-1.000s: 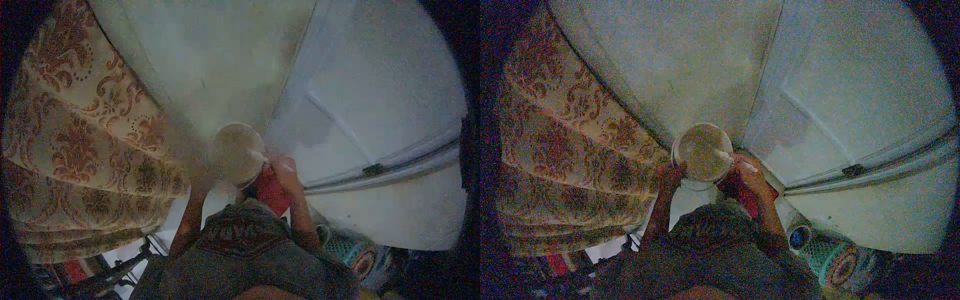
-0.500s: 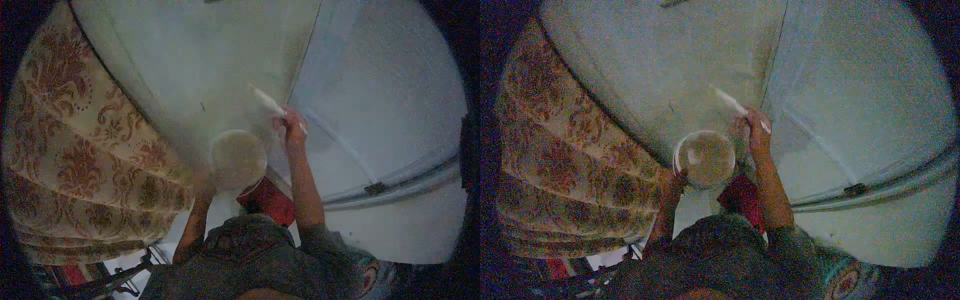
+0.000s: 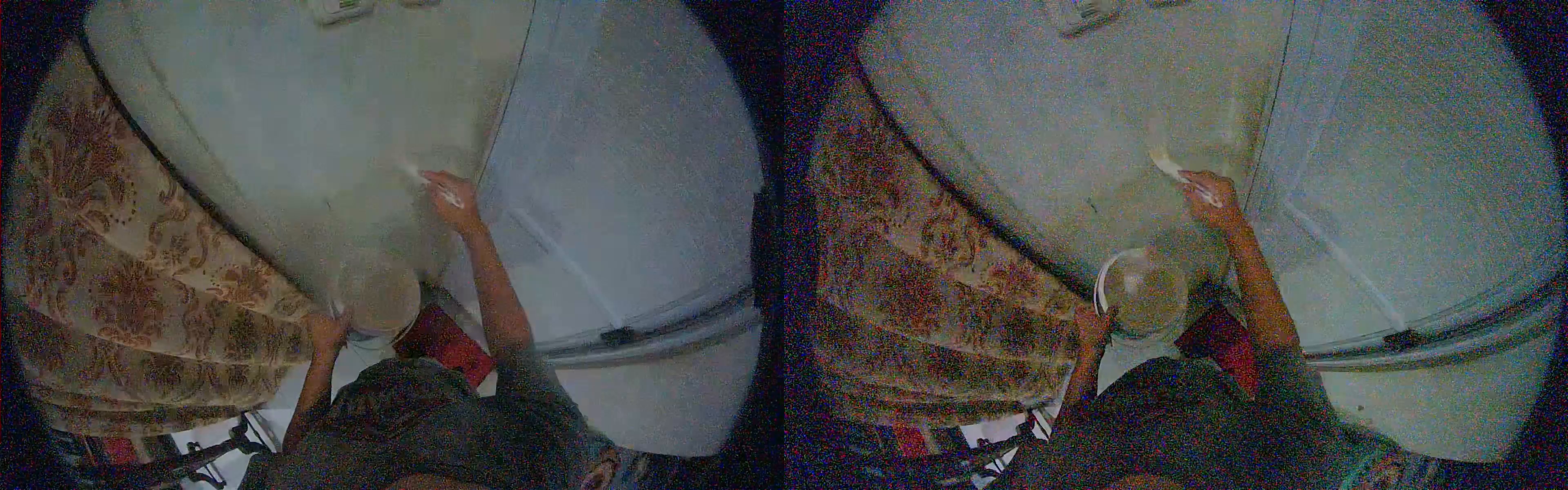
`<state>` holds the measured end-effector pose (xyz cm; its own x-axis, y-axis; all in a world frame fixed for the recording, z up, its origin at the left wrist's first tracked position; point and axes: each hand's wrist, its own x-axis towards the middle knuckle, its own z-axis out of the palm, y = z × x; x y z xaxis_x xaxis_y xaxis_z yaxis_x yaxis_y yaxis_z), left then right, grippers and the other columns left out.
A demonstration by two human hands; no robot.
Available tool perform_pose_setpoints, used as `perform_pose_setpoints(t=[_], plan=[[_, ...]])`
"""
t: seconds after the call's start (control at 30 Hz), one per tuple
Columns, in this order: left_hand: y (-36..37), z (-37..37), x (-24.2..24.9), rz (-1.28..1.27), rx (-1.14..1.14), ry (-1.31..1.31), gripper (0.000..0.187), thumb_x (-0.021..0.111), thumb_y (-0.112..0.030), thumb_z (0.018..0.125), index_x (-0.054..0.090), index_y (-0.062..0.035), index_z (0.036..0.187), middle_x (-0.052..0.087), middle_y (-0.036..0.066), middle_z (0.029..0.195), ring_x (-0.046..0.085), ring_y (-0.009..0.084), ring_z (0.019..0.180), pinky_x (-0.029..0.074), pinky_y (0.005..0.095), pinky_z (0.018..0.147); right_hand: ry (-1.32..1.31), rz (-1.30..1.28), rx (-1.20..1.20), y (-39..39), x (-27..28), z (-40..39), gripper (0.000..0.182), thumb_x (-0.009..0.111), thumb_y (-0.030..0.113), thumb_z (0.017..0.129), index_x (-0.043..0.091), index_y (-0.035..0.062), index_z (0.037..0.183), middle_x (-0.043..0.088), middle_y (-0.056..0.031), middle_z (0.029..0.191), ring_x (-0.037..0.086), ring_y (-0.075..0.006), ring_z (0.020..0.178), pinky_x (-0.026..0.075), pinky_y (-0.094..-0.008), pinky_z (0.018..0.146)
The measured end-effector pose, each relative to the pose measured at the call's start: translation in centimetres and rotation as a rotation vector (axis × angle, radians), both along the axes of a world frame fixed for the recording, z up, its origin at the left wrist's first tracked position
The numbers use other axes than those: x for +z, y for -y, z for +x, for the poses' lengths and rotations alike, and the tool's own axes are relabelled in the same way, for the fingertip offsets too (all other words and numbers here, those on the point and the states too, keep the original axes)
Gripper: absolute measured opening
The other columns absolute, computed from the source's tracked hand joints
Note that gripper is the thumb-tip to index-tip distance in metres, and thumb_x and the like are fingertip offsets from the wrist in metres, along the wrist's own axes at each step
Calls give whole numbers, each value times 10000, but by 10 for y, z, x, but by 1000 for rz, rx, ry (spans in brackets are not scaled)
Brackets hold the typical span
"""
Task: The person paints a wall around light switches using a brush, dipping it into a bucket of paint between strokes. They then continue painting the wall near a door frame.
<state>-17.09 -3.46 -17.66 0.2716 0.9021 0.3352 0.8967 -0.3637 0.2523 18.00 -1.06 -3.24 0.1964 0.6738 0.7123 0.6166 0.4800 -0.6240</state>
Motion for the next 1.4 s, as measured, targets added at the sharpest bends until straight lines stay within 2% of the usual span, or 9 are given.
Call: perform_pose_setpoints(t=[0.03, 0.13, 0.27, 0.33, 0.43, 0.77, 1.13, 1.23, 1.4], plan=[[3, 3, 13, -313, 68, 50, 534, 698, -470, 633, 625, 40, 775, 594, 201, 651, 582, 364, 683, 456, 476, 696, 85, 126, -6, 6, 3, 1, 230, 554, 105, 833, 633, 1, 1023, 648, -124, 812, 591, -164, 684, 470, -292, 630], [-12, -11, -36, -214, 29, 82, 566, 681, -503, 640, 626, 39, 794, 597, 205, 642, 578, 368, 631, 460, 471, 645, 98, 30, -186, 22, 40, 3, 221, 563, 96, 820, 643, 26, 1014, 652, -119, 828, 612, -197, 712, 480, -310, 662], [-2, 12, 20, -519, 64, 209, 615, 658, -549, 650, 632, 42, 818, 611, 250, 736, 593, 366, 741, 459, 465, 697, -35, 130, -116, 11, 58, 2, 223, 569, 100, 812, 646, 46, 1014, 649, -121, 823, 613, -203, 715, 482, -320, 668], [-4, 13, 13, -476, 68, -39, 573, 667, -507, 677, 632, 43, 832, 614, 256, 733, 613, 352, 725, 474, 463, 661, 281, 21, -155, -5, 25, 14, 280, 601, 153, 757, 636, 96, 1029, 640, -141, 880, 610, -314, 718, 504, -392, 659], [11, 20, 52, -654, 7, 277, 536, 638, -499, 725, 648, 19, 862, 625, 238, 754, 618, 349, 732, 475, 467, 679, 241, 84, 19, 5, 8, 17, 310, 604, 154, 748, 620, 98, 1053, 624, -131, 845, 582, -318, 699, 487, -401, 622], [20, 30, 50, -611, -77, 91, 524, 652, -516, 713, 656, -3, 826, 615, 190, 651, 627, 342, 665, 486, 449, 634, -25, -57, 68, 19, 28, 27, 297, 604, 77, 763, 626, 68, 1059, 638, -95, 854, 597, -231, 698, 460, -319, 708], [40, 42, 94, -647, 10, 289, 522, 697, -488, 706, 597, 11, 591, 577, 134, 524, 595, 260, 498, 475, 393, 527, 243, 130, -314, 26, 92, 23, 247, 584, 122, 805, 645, 89, 1042, 666, -109, 946, 635, -256, 856, 482, -357, 786], [25, 29, 26, -213, -117, 134, 512, 690, -470, 719, 592, 5, 555, 562, 135, 486, 582, 263, 468, 469, 401, 510, 349, 153, -148, 23, 43, 28, 241, 587, 130, 809, 641, 77, 1038, 669, -113, 904, 638, -265, 840, 483, -354, 772], [11, 14, -4, -506, -93, 289, 533, 672, -488, 730, 599, 10, 555, 553, 178, 496, 568, 309, 469, 462, 423, 511, 185, -22, -250, 46, 106, 17, 232, 602, 134, 799, 643, 68, 1018, 666, -116, 886, 638, -263, 832, 486, -350, 756]])
